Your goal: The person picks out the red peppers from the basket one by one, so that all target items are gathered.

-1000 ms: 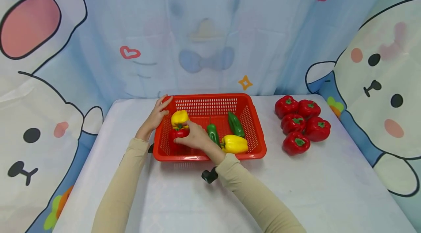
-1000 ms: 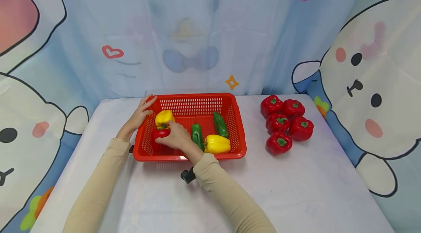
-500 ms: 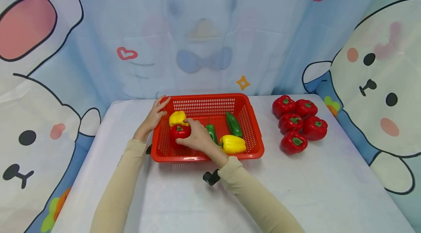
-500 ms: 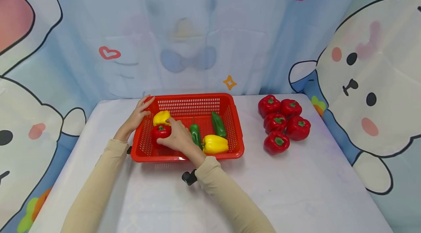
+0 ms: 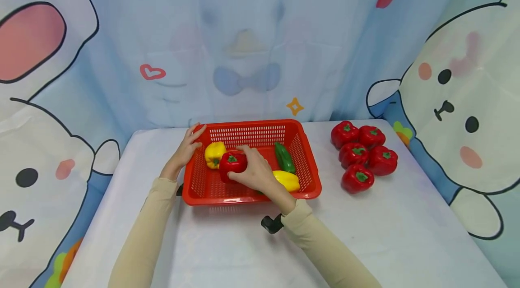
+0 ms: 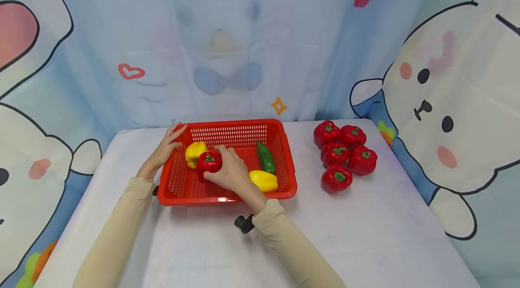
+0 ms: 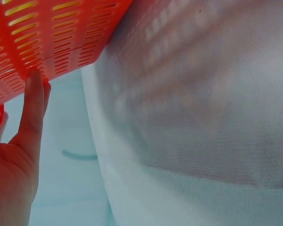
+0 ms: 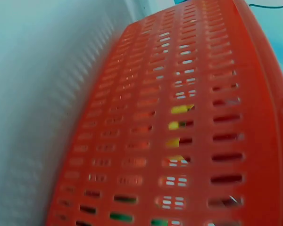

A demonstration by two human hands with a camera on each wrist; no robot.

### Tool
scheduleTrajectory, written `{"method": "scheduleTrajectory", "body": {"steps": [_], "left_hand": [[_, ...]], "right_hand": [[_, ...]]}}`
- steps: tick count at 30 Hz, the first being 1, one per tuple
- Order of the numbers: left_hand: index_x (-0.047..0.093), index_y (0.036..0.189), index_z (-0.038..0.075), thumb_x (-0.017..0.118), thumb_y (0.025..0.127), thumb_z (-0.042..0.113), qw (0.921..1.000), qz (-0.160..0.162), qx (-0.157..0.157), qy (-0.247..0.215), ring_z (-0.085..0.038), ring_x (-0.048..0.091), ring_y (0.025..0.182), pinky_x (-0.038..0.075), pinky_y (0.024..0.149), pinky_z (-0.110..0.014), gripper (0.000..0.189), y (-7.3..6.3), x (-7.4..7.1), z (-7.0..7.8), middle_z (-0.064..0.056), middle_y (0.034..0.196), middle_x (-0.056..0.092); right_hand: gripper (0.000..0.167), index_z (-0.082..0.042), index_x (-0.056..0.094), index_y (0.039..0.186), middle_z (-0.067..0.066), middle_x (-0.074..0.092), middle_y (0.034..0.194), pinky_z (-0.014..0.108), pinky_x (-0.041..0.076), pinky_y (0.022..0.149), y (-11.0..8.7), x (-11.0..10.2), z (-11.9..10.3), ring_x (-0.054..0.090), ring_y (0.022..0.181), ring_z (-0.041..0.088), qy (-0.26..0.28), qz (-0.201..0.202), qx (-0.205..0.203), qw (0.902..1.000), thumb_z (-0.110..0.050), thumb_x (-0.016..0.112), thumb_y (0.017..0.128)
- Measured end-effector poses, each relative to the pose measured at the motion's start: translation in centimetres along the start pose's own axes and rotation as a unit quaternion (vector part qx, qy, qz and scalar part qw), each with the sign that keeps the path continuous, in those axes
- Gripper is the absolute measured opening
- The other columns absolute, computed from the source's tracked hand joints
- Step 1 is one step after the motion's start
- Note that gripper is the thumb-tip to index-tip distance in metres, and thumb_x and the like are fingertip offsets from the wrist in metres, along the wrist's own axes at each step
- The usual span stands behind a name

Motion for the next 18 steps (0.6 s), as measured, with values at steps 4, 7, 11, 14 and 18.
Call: {"method": "scheduleTrajectory", "body": {"steps": [4,7,11,14,18], "left_hand": [[0.025,0.149,-0.011,0.038,0.094,-0.006,1.0000,-0.003,0.003,0.001,-0.049,0.004,0.144,0.013,0.112,-0.064,0.058,-0.3,0.0,0.6,-0.030,0.158,0.003],[0.026,0.152,-0.005,0.038,0.095,-0.004,1.0000,0.002,0.005,0.004,-0.045,0.004,0.146,0.013,0.113,-0.061,0.058,0.2,0.0,-1.0,-0.025,0.161,0.002],[0.027,0.153,-0.002,0.039,0.095,-0.002,1.0000,0.004,0.005,0.007,-0.042,0.004,0.147,0.012,0.114,-0.061,0.059,0.8,0.1,-2.6,-0.022,0.162,0.002],[0.027,0.153,-0.003,0.039,0.095,-0.002,1.0000,0.003,0.005,-0.004,-0.043,0.004,0.146,0.011,0.113,-0.062,0.060,0.6,0.1,-2.3,-0.023,0.161,0.003],[0.027,0.150,-0.009,0.038,0.093,-0.006,0.9999,-0.002,-0.001,-0.011,-0.046,0.005,0.145,0.011,0.113,-0.063,0.058,-0.3,0.0,0.3,-0.028,0.159,0.004]], "right_hand": [[0.072,-0.013,0.049,0.139,0.009,0.058,0.124,0.050,0.049,0.090,-0.4,-0.8,0.2,0.054,0.110,0.027,0.001,0.016,-0.006,0.9999,-0.031,0.081,0.076],[0.073,-0.013,0.049,0.139,0.009,0.058,0.126,0.049,0.049,0.089,-0.6,-1.3,0.6,0.054,0.111,0.026,-0.002,0.027,-0.008,0.9996,-0.032,0.081,0.077],[0.072,-0.013,0.050,0.139,0.009,0.058,0.128,0.051,0.048,0.093,-0.9,-2.1,1.3,0.053,0.114,0.026,-0.008,0.042,-0.001,0.9991,-0.033,0.081,0.076],[0.072,-0.013,0.051,0.138,0.009,0.058,0.127,0.050,0.050,0.090,-1.2,-2.8,1.9,0.054,0.113,0.026,-0.003,0.054,0.004,0.9985,-0.031,0.081,0.075],[0.071,-0.013,0.051,0.137,0.008,0.057,0.125,0.045,0.055,0.083,-1.6,-3.7,2.9,0.055,0.111,0.026,0.000,0.066,0.010,0.9978,-0.030,0.081,0.075]]}}
Point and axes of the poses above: each hand's wrist, its own y-axis towards the middle knuckle, its own x-axis out of the palm, z = x × y, the point moved 5 cm from there along y, towards the middle knuckle
